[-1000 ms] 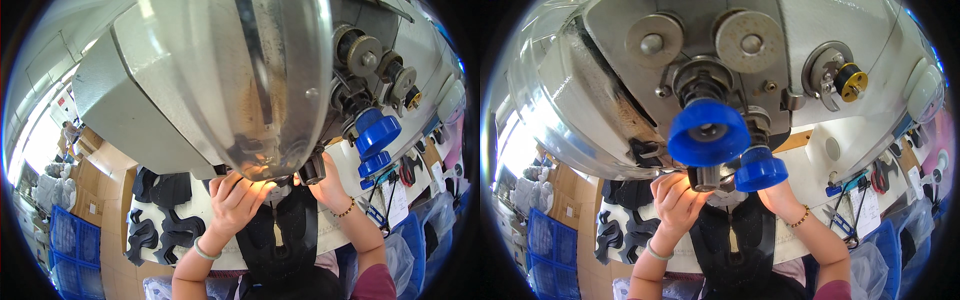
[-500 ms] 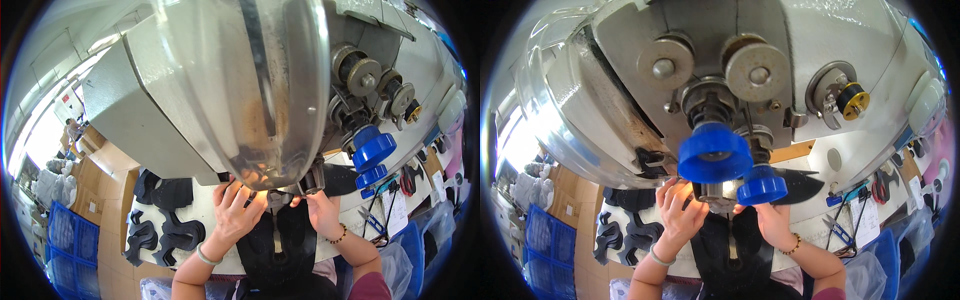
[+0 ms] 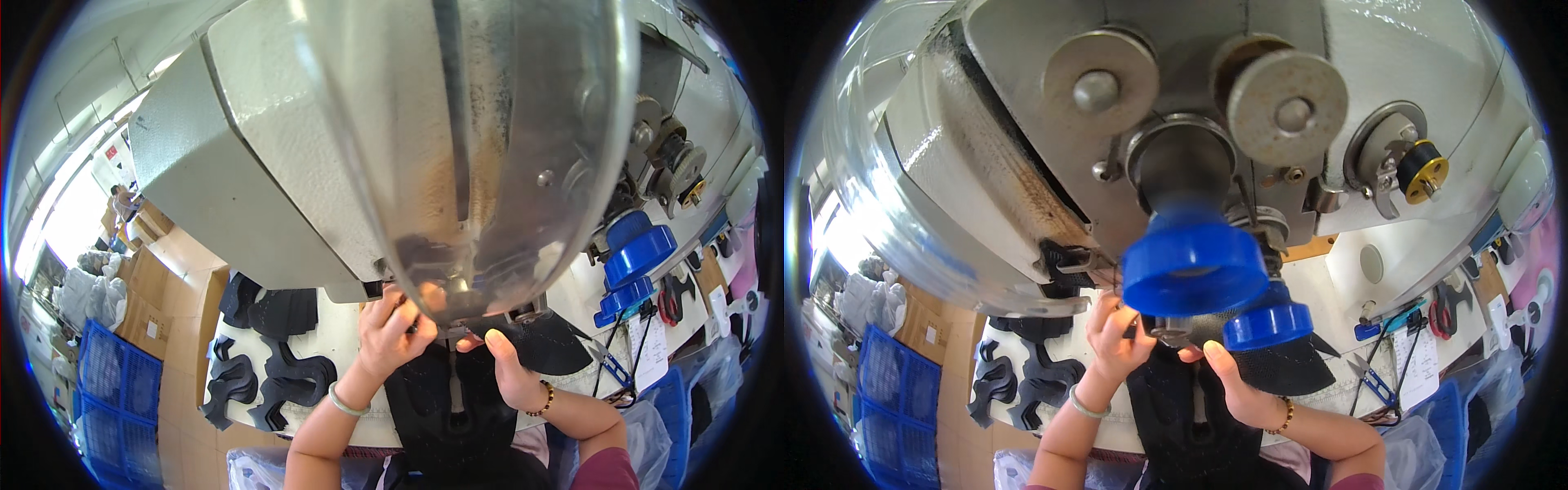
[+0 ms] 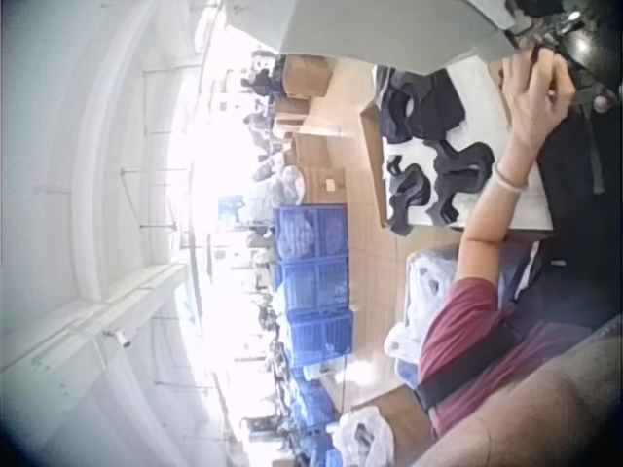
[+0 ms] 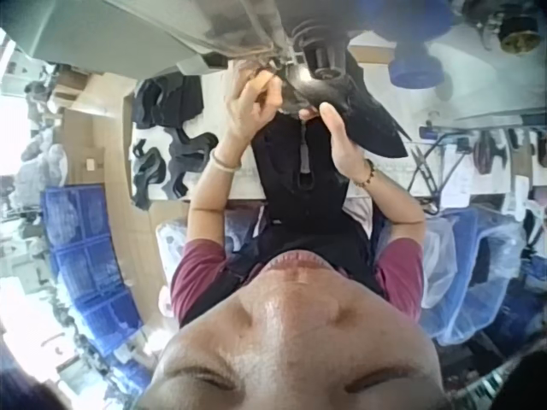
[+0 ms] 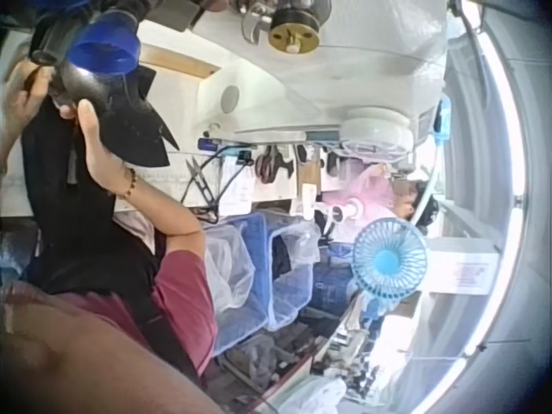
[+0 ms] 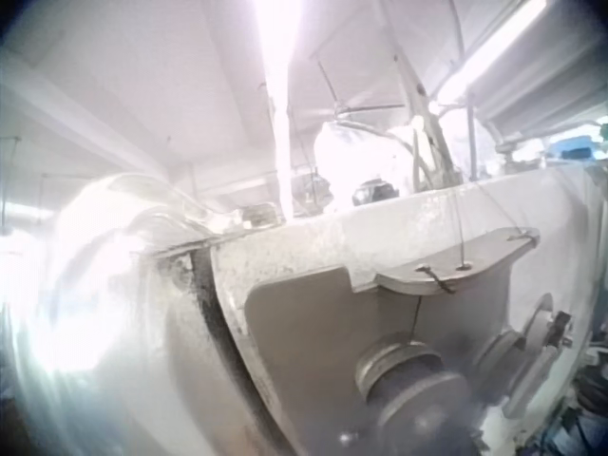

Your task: The person aligns fabric shoe upper pieces and stitches them together using a sewing machine, guiding the material with both hands.

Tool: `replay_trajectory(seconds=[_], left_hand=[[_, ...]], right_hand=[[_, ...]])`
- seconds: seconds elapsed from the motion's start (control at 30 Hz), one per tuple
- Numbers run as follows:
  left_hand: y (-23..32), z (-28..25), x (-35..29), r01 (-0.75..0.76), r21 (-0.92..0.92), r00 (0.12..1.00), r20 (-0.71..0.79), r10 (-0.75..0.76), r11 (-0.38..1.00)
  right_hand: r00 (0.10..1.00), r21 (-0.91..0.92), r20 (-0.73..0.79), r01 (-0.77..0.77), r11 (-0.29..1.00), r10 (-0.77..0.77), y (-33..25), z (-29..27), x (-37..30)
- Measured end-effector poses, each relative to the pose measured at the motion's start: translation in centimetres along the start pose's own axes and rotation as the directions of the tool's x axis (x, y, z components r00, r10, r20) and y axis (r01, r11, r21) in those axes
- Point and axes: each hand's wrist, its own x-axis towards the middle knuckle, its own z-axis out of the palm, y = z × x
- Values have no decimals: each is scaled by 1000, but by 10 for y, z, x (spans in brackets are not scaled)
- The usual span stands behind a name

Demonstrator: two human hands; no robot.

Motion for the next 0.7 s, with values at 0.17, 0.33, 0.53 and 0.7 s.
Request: replay_trajectory(seconds=[0.17,0.33,0.53,0.7], left_hand=[[0,-4,1,219,-80,974,70,-214,972],[-1,-5,-3,292,-68,953,111,-283,954],[-1,-2,-1,225,-15,973,51,-224,974],[1,1,0,229,-77,973,33,-227,970]], right_hand=[[995,77,-95,16,997,-8,-5,6,10],[988,134,-143,74,988,-54,-2,6,14],[993,81,-99,73,994,-65,-2,2,16],[990,74,-92,118,990,-110,-7,5,15]])
